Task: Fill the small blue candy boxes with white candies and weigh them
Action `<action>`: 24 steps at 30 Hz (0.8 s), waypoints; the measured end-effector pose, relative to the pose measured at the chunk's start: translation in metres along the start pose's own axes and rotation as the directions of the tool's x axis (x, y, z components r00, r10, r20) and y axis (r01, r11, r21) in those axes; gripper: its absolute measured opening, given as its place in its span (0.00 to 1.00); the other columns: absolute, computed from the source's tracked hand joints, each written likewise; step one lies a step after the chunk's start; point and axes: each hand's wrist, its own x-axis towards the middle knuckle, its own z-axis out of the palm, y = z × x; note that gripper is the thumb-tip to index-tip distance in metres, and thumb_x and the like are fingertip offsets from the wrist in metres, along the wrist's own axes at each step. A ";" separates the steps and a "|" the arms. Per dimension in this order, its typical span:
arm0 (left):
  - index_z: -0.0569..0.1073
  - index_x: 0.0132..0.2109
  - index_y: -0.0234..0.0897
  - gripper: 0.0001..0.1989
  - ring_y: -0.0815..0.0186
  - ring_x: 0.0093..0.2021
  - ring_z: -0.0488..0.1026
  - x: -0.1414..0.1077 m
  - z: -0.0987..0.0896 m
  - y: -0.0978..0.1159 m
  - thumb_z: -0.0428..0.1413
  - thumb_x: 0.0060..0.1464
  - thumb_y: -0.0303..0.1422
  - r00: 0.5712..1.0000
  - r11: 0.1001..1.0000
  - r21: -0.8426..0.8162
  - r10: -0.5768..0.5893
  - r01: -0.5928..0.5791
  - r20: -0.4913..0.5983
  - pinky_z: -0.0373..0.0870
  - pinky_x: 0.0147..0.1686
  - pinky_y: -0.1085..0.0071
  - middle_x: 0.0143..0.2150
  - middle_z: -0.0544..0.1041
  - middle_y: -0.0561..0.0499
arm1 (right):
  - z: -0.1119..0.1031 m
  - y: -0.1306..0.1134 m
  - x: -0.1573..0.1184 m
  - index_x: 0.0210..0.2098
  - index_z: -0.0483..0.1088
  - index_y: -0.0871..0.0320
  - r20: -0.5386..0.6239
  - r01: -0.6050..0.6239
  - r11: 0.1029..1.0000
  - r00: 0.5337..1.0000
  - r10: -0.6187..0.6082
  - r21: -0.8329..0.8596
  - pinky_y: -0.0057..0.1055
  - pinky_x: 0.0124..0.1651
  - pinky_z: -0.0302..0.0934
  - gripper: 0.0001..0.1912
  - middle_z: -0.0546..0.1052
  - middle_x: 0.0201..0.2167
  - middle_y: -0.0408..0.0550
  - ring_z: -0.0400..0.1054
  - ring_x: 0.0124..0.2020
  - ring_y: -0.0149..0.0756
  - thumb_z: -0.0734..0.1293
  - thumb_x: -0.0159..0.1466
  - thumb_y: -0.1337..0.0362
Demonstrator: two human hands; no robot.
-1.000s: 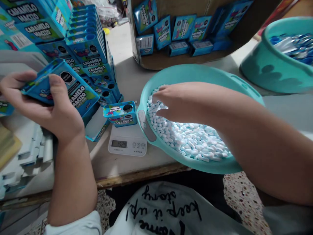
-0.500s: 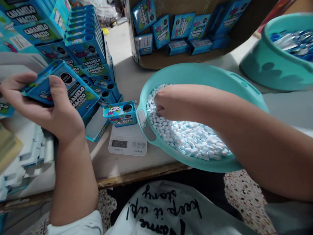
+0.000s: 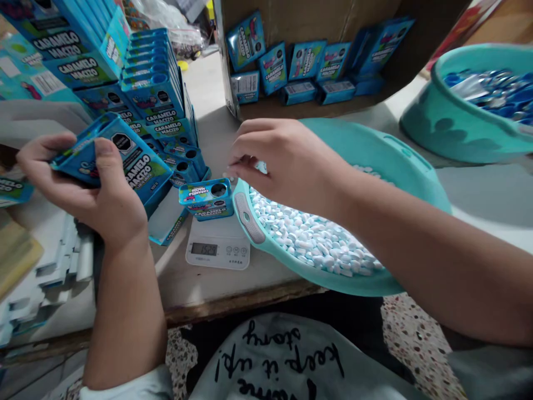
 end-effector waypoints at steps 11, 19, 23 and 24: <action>0.64 0.44 0.34 0.23 0.59 0.50 0.64 -0.001 0.001 0.007 0.56 0.48 0.46 0.980 0.973 -0.191 0.094 -0.127 -0.173 0.60 0.63 0.47 0.42 0.61 0.47 | 0.031 0.006 0.007 0.33 0.74 0.61 0.051 0.174 0.985 0.983 -0.175 0.022 0.34 0.48 0.65 0.15 0.73 0.42 0.54 0.67 0.41 0.35 0.59 0.73 0.67; 0.63 0.43 0.35 0.21 0.62 0.45 0.63 0.001 0.000 0.005 0.54 0.48 0.45 0.977 0.982 -0.141 0.097 -0.124 -0.189 0.66 0.58 0.53 0.42 0.63 0.46 | 0.030 0.008 0.004 0.37 0.75 0.60 0.023 0.215 0.975 0.976 -0.217 0.046 0.33 0.48 0.64 0.15 0.74 0.44 0.53 0.68 0.43 0.35 0.58 0.74 0.65; 0.63 0.44 0.33 0.22 0.65 0.45 0.64 0.001 -0.001 0.003 0.55 0.50 0.45 0.978 0.967 -0.206 0.117 -0.152 -0.172 0.64 0.60 0.53 0.42 0.61 0.47 | 0.009 0.008 0.000 0.35 0.77 0.61 -0.015 0.091 0.996 0.996 -0.091 -0.010 0.34 0.47 0.63 0.15 0.76 0.41 0.53 0.69 0.40 0.35 0.60 0.72 0.67; 0.63 0.45 0.32 0.22 0.66 0.44 0.64 0.002 -0.001 0.002 0.55 0.51 0.45 0.980 0.959 -0.234 0.123 -0.159 -0.159 0.63 0.61 0.52 0.43 0.60 0.47 | 0.004 0.008 0.000 0.35 0.77 0.62 -0.005 0.040 0.998 0.999 -0.040 -0.043 0.34 0.47 0.63 0.14 0.76 0.40 0.53 0.69 0.40 0.36 0.61 0.70 0.68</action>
